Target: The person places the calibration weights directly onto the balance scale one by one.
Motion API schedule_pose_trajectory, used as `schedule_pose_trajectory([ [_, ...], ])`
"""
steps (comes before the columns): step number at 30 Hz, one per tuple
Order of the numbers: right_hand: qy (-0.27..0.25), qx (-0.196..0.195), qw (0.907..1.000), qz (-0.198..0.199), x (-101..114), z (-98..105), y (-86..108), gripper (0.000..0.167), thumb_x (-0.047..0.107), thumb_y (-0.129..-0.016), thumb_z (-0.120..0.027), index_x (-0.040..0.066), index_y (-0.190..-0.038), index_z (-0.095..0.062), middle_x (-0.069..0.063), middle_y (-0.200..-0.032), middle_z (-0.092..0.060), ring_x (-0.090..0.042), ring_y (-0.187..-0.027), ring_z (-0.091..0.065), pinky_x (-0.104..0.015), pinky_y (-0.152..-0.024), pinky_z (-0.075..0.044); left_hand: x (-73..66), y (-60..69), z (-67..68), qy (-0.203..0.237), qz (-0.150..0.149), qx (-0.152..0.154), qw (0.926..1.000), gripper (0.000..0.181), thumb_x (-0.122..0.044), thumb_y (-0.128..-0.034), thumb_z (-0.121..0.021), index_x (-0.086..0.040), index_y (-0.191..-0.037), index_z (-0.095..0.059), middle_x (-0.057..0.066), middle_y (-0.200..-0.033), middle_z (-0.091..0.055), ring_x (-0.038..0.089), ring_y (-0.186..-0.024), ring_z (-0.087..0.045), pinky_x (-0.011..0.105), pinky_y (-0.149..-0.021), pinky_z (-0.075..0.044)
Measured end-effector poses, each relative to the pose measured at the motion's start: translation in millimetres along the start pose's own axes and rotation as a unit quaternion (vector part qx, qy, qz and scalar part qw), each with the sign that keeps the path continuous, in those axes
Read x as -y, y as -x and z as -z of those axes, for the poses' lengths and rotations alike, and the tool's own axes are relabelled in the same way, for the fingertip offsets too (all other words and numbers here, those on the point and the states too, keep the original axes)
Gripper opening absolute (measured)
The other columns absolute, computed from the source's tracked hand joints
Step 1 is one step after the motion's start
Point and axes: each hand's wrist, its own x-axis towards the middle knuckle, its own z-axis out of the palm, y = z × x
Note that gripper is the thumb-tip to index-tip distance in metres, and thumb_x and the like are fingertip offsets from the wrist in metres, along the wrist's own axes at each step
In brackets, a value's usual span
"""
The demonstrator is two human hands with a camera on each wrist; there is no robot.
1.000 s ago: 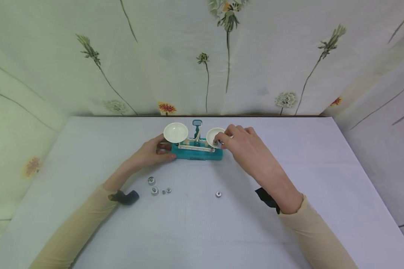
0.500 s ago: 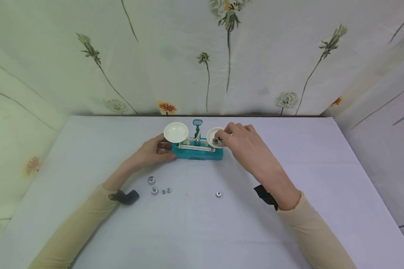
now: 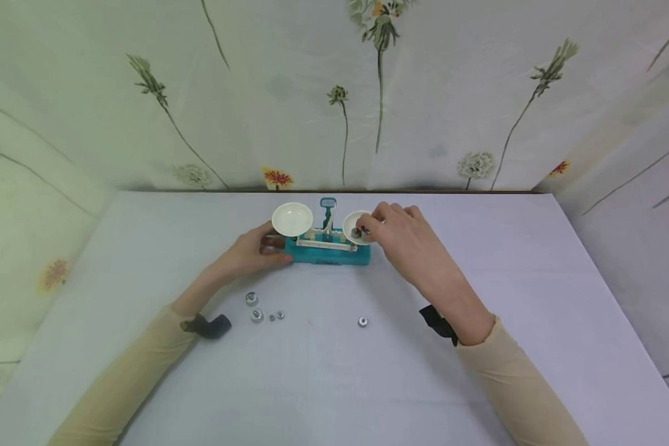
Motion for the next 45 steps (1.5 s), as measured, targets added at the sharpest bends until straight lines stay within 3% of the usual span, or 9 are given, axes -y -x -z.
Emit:
schedule_pose_trajectory([
  [11, 0.007, -0.006, 0.9999, -0.008, -3, -3, -2.1, 0.034, 0.008, -0.094, -0.08, 0.01, -0.128, -0.073, -0.013, -0.115, -0.074, -0.031, -0.106, -0.072, -0.058, -0.097, -0.057, -2.9, -0.2, 0.0, 0.003, 0.003, 0.003, 1.0, 0.066, -0.023, -0.0974, -0.082, -0.013, -0.154, -0.05, 0.017, -0.151, -0.062, 0.036, -0.139, -0.065, 0.048, -0.118, -0.055],
  [29, 0.007, 0.002, 0.9999, -0.012, -2, -3, -2.6, 0.034, 0.005, -0.097, -0.078, 0.013, -0.13, -0.074, -0.013, -0.12, -0.074, -0.033, -0.108, -0.073, -0.056, -0.093, -0.057, -0.1, 1.4, -0.2, 0.017, 0.003, 0.005, 0.9998, 0.066, -0.021, -0.0968, -0.082, -0.013, -0.154, -0.051, 0.017, -0.151, -0.062, 0.036, -0.14, -0.064, 0.048, -0.119, -0.054],
  [45, 0.01, -0.001, 0.9995, -0.03, 0, 7, 2.4, 0.042, 0.012, -0.097, -0.081, 0.016, -0.137, -0.071, -0.011, -0.124, -0.073, -0.031, -0.111, -0.072, -0.055, -0.096, -0.056, 0.1, 0.0, -0.1, 0.015, 0.001, 0.002, 0.9999, 0.064, -0.021, -0.0967, -0.082, -0.012, -0.152, -0.051, 0.016, -0.152, -0.062, 0.035, -0.14, -0.065, 0.048, -0.119, -0.054],
])
